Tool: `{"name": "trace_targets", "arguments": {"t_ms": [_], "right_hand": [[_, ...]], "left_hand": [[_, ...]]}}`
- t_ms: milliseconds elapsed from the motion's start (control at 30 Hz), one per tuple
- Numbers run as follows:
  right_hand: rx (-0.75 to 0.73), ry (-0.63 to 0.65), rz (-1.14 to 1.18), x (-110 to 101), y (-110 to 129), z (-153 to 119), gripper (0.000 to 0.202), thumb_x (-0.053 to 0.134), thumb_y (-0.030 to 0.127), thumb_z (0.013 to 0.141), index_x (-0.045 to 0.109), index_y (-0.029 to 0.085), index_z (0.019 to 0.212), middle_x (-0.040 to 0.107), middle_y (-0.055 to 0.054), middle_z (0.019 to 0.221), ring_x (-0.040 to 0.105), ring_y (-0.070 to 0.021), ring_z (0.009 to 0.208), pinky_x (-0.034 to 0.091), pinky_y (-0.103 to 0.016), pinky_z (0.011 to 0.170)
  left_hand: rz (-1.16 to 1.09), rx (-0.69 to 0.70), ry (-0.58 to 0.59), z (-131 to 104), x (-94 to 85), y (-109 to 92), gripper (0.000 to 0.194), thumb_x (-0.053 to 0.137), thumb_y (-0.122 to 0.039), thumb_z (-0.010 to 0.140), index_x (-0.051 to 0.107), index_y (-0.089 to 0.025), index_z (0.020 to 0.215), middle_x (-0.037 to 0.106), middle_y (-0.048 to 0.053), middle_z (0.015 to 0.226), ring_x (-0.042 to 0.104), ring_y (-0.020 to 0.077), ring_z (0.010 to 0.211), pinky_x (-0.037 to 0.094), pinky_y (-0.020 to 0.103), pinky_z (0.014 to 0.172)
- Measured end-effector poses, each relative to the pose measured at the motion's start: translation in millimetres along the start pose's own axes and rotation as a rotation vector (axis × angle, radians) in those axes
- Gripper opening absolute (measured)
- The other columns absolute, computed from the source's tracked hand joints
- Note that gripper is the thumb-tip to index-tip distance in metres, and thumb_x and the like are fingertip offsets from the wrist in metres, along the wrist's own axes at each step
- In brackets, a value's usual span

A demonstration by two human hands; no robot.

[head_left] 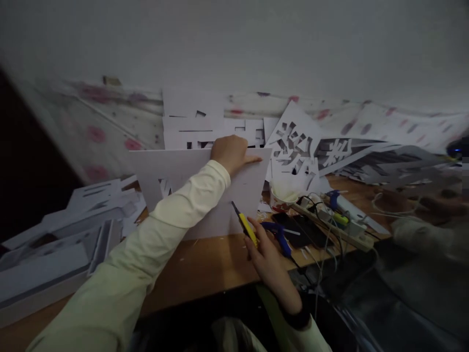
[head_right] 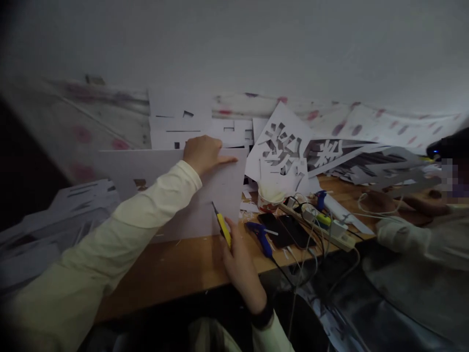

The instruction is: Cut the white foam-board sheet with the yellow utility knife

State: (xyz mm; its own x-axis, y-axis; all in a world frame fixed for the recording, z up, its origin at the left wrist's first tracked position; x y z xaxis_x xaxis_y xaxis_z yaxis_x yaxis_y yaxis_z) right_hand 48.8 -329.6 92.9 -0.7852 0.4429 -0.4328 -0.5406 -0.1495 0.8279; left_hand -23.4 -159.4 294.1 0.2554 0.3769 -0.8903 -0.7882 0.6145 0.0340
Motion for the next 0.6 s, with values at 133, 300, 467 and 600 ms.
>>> {"name": "trace_targets", "arguments": {"t_ms": [133,300,467,600], "right_hand": [[-0.066,0.099,-0.158,3.4,5.9,0.2,0.052,0.036,0.023,0.098,0.041,0.017,0.149,0.057,-0.015,0.141,0.054,-0.0232,0.131,0.043,-0.042,0.11],[0.022,0.169,-0.46,2.9,26.1,4.8,0.056,0.033,0.019,0.098,0.035,0.017,0.153,0.073,-0.018,0.104,0.072,-0.027,0.092,0.054,-0.038,0.08],[0.065,0.189,-0.59,2.1,49.2,19.8,0.056,0.035,0.019,0.097,0.037,0.018,0.153,0.076,-0.017,0.092,0.074,-0.0282,0.082,0.053,-0.035,0.07],[0.076,0.219,-0.662,-1.7,62.8,37.4,0.055,0.035,0.017,0.095,0.042,0.018,0.15,0.077,-0.018,0.094,0.075,-0.0288,0.086,0.053,-0.035,0.072]], "left_hand": [[0.078,0.092,0.298,14.5,-15.8,14.8,0.075,0.073,-0.073,0.058,0.074,-0.019,0.11,0.073,0.014,0.108,0.062,0.0342,0.108,0.045,0.035,0.088],[0.093,0.126,0.554,26.2,-24.2,26.4,0.065,0.078,-0.056,0.056,0.075,-0.018,0.109,0.075,0.011,0.106,0.064,0.0302,0.107,0.046,0.031,0.088],[0.013,0.175,0.623,30.3,-19.8,23.6,0.059,0.078,-0.044,0.054,0.075,-0.02,0.108,0.075,0.008,0.111,0.063,0.028,0.111,0.045,0.029,0.092],[-0.02,0.176,0.622,37.9,-14.4,28.4,0.061,0.08,-0.042,0.053,0.075,-0.019,0.109,0.074,0.009,0.114,0.064,0.0278,0.11,0.046,0.029,0.091]]}}
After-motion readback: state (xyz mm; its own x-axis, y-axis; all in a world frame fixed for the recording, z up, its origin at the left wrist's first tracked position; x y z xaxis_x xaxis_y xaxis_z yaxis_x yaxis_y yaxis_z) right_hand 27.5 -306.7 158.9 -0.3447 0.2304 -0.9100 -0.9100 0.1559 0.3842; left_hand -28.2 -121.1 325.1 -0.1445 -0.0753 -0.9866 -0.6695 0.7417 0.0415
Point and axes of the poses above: each hand's wrist, its own z-axis towards the middle knuckle, its own x-axis out of the palm, y = z × x, the point moved 1 cm from there along z, towards the middle knuckle
